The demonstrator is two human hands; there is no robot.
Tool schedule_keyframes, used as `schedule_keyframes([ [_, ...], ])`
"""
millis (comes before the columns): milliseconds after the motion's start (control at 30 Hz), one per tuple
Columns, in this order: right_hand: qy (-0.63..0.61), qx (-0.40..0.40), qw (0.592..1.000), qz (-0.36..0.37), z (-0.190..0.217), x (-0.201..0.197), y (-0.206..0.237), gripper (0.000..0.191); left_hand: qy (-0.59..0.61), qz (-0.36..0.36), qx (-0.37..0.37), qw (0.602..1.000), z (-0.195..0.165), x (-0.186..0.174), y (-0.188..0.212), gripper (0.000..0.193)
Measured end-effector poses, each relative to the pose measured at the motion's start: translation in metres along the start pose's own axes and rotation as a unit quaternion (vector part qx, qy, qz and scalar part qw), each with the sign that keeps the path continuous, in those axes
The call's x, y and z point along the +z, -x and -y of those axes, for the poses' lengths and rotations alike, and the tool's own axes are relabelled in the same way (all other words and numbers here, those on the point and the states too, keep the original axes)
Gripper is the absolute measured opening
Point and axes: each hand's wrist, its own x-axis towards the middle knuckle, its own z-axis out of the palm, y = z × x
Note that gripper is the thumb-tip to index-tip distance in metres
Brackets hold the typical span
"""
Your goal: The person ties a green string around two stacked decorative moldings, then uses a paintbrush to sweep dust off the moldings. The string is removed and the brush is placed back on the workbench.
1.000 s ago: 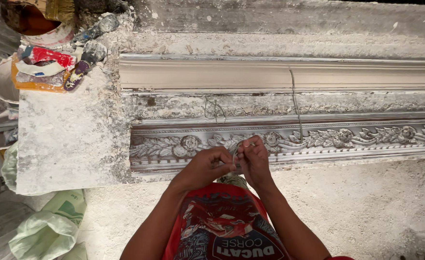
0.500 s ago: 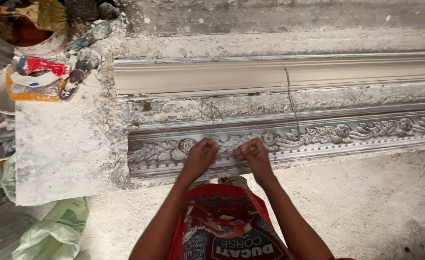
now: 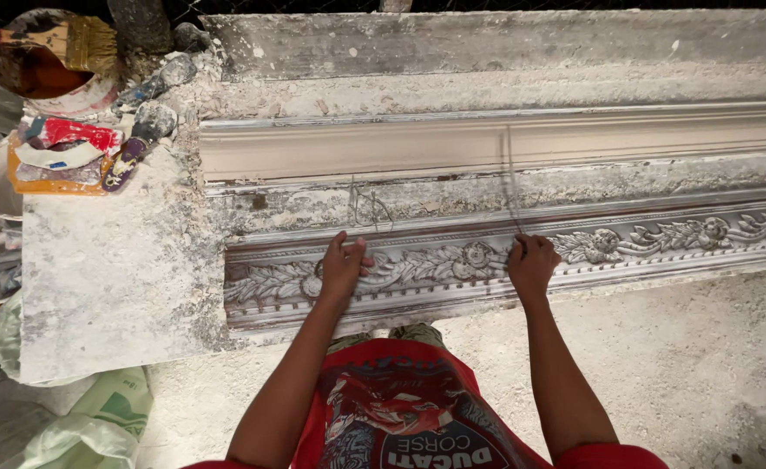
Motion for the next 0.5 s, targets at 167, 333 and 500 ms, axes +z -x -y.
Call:
schedule_keyframes([
  [167,-0.012,0.040,0.999,0.011,-0.003,0.005,0.004,0.017,-0.007,0.002,0.075,0.997,0.028,-0.003,0.020,0.047],
  [333,-0.117,0.011,0.993,0.013,0.004,0.008,0.014,0.020,-0.103,0.062,0.051,0.991,0.056,0.003,0.037,0.039],
  [500,-0.445,0.110,0.871,0.176,0.023,0.018,0.041,0.008,-0.042,0.195,0.074,0.977,0.066,0.023,0.045,0.049],
])
